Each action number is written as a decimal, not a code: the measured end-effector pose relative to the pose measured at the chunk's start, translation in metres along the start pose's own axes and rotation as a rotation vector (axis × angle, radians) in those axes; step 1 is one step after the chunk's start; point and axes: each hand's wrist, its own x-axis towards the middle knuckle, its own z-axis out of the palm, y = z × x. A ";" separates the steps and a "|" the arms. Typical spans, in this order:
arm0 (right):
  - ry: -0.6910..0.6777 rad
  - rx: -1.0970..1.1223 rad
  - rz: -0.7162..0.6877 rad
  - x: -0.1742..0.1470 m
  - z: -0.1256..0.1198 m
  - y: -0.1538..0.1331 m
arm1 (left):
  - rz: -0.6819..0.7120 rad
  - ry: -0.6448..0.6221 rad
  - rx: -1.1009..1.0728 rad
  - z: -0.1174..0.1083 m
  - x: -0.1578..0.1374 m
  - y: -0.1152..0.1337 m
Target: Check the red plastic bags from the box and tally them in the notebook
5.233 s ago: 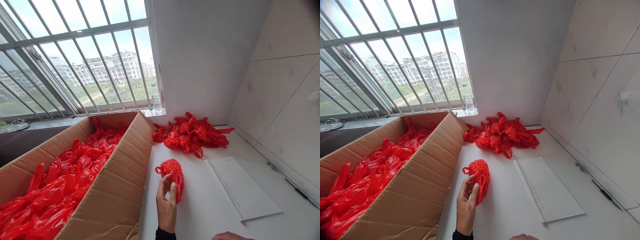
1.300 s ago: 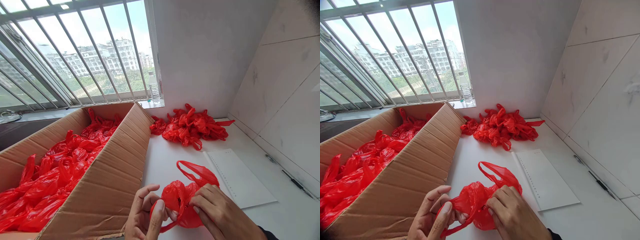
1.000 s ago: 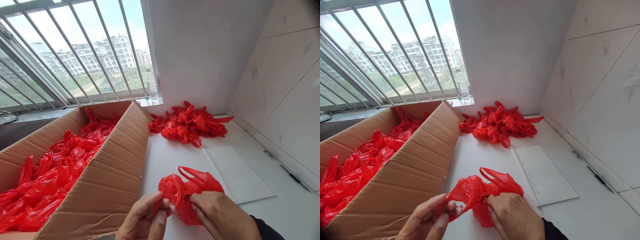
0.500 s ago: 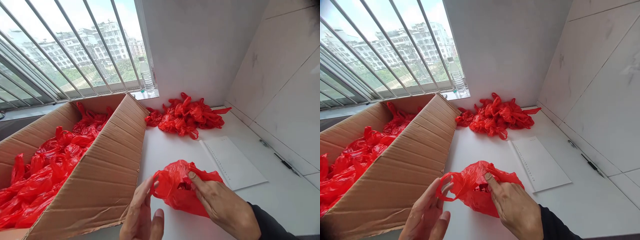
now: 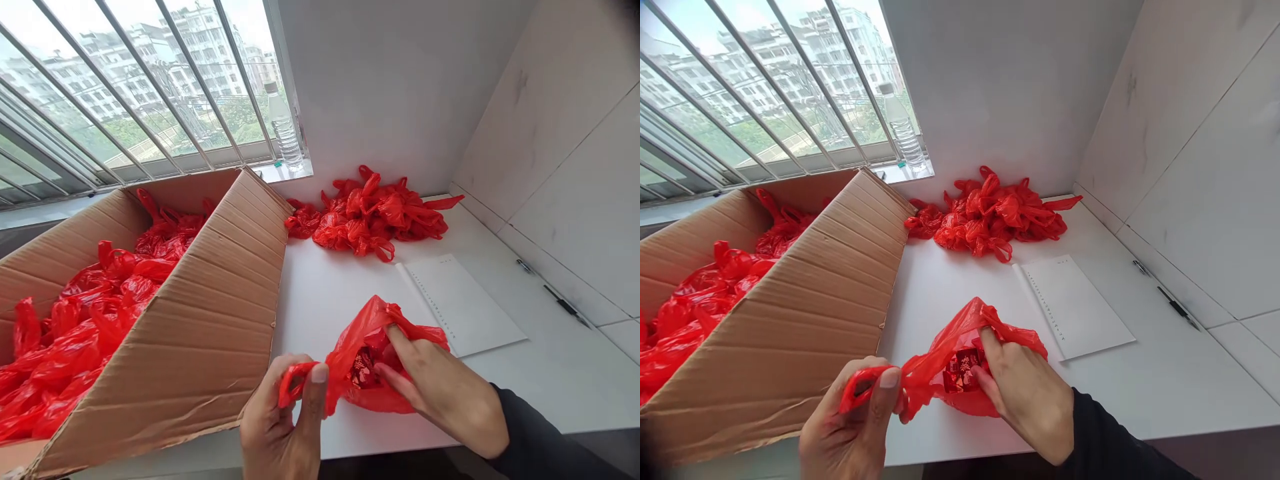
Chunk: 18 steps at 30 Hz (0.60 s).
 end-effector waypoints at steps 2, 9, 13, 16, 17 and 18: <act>-0.019 -0.040 0.009 -0.002 -0.001 -0.003 | 0.020 -0.047 0.008 0.000 0.000 -0.001; 0.001 -0.098 -0.201 -0.004 0.008 -0.007 | 0.009 0.002 -0.009 0.004 -0.003 -0.004; -0.006 -0.125 -0.144 0.000 0.013 -0.001 | 0.003 -0.101 0.066 -0.002 -0.009 -0.009; 0.015 -0.092 -0.114 0.001 0.013 0.003 | -0.011 -0.163 0.144 -0.007 -0.009 -0.012; 0.021 -0.077 -0.112 0.001 0.013 0.004 | -0.003 -0.157 0.168 -0.009 -0.008 -0.012; 0.026 -0.061 -0.119 0.000 0.013 0.004 | 0.006 -0.140 0.186 -0.010 -0.006 -0.011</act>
